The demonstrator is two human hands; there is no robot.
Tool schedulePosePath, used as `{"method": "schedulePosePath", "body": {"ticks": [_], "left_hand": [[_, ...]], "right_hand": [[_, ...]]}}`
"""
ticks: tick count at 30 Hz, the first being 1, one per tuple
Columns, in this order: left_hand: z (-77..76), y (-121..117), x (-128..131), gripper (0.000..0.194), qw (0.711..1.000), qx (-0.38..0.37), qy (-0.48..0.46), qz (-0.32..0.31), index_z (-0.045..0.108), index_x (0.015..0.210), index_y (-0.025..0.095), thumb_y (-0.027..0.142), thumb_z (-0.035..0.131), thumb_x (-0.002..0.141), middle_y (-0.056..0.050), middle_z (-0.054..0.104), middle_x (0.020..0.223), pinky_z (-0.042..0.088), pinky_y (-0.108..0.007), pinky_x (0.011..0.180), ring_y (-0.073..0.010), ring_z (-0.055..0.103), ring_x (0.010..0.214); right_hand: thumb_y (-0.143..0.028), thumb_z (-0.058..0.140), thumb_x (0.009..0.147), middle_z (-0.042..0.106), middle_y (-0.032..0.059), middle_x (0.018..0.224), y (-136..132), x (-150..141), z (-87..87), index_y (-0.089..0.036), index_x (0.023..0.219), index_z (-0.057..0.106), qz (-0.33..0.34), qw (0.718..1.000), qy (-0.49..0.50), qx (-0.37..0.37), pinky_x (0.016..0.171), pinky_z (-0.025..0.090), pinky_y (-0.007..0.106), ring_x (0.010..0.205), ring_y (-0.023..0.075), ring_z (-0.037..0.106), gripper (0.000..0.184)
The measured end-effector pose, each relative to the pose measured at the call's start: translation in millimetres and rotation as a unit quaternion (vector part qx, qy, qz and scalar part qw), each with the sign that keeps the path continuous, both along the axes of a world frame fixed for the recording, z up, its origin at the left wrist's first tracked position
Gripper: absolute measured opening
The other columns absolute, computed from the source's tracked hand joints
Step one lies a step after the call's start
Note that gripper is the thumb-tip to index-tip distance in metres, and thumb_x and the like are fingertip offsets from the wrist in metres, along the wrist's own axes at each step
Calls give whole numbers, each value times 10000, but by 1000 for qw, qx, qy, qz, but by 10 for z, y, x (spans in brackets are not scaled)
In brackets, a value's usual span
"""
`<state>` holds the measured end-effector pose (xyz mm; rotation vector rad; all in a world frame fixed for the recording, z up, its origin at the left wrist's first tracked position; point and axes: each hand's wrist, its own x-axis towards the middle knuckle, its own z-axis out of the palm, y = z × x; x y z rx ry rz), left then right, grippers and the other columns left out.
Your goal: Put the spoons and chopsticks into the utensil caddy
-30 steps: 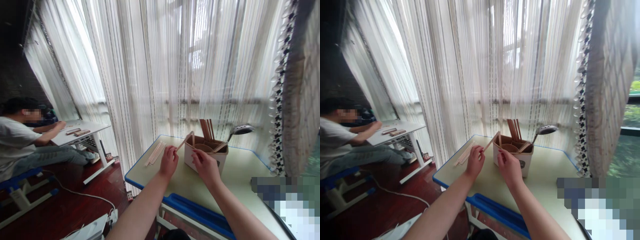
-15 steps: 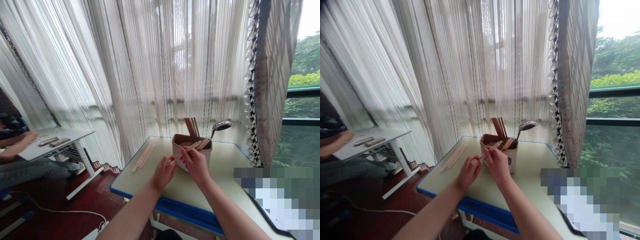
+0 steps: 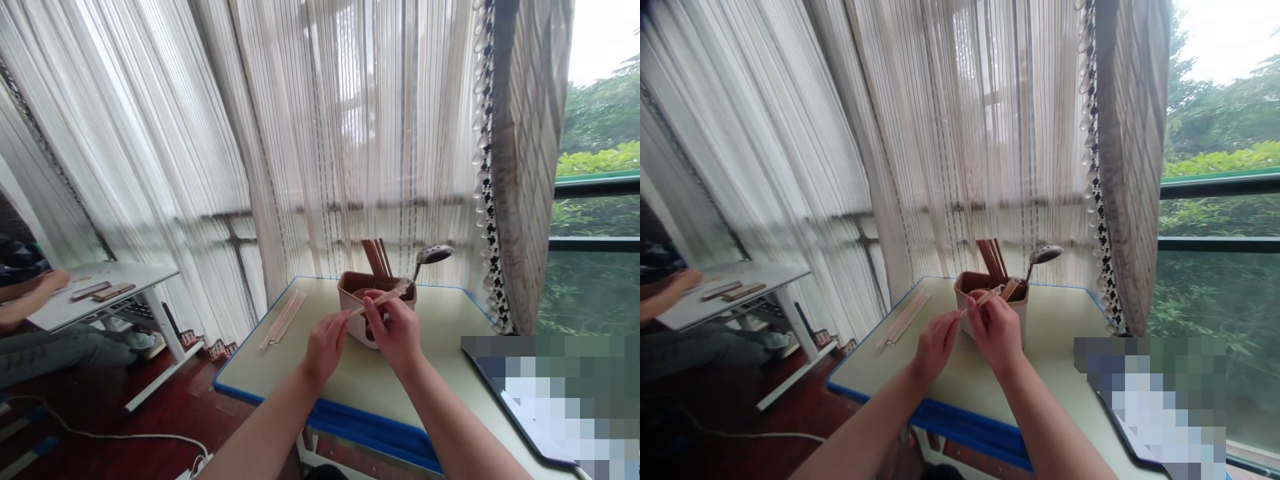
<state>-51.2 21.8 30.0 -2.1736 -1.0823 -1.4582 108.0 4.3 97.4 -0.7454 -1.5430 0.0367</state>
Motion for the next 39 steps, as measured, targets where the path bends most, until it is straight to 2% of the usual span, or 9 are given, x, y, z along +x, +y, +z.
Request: {"method": "schedulePosePath", "body": {"ticks": [4,8,13,16,19,27,32,36,39], "left_hand": [[164,58,16,249,999,18,-39,22,581,1072,223,185,465,854,-53,659,998,504,-324,849,-158,611,931],[529,157,181,203,1000,30,6,3,638,987,220,216,501,838,-43,678,959,444,-398,939,-184,582,1002],[851,351,487,178,999,5,-11,-36,665,931,214,219,522,825,-42,678,928,472,-351,846,-163,591,888],[853,423,601,179,998,-32,-7,-61,663,943,208,219,549,806,-44,681,896,469,-341,814,-170,599,854],[783,406,655,203,995,-60,17,-77,653,978,208,239,543,810,-45,684,899,463,-333,791,-180,606,841],[682,310,696,253,993,-85,51,-69,642,997,203,251,427,873,-53,684,926,446,-334,789,-185,617,849],[635,388,696,213,994,-89,12,-64,656,953,202,243,477,845,-43,691,889,451,-332,792,-184,625,826],[635,420,700,169,994,-92,-26,-50,666,893,191,212,518,816,-39,696,861,458,-317,771,-174,625,796],[642,416,694,157,995,-89,-31,-25,669,870,187,200,526,805,-44,697,848,454,-326,772,-179,624,789]], "right_hand": [[-268,534,821,664,58,912,-3,81,48,-195,814,601,-33,998,37,40,593,496,254,667,133,600,99],[-266,542,818,663,63,908,33,171,59,-196,855,603,-77,991,93,59,643,508,278,709,150,617,100],[-304,551,814,655,82,928,153,289,72,-173,833,585,-111,971,203,59,618,499,275,641,138,617,137],[-335,552,812,642,38,803,243,356,99,-168,916,566,-124,957,259,42,576,481,251,558,108,575,198],[-355,553,809,599,-9,671,310,401,105,-166,982,572,-146,959,242,11,564,461,234,545,104,551,258],[-338,527,822,601,41,848,355,328,85,-185,904,655,-154,983,98,-3,569,444,244,539,82,479,216],[-356,541,802,520,82,1060,408,309,72,-194,961,658,-132,986,95,-35,615,477,263,610,86,514,255],[-384,443,848,570,95,1020,402,326,62,-177,1107,565,-143,978,137,-63,689,469,302,730,142,554,353],[-357,386,866,615,84,922,389,334,54,-154,1071,560,-148,971,168,-88,738,446,330,804,180,562,337]]}}
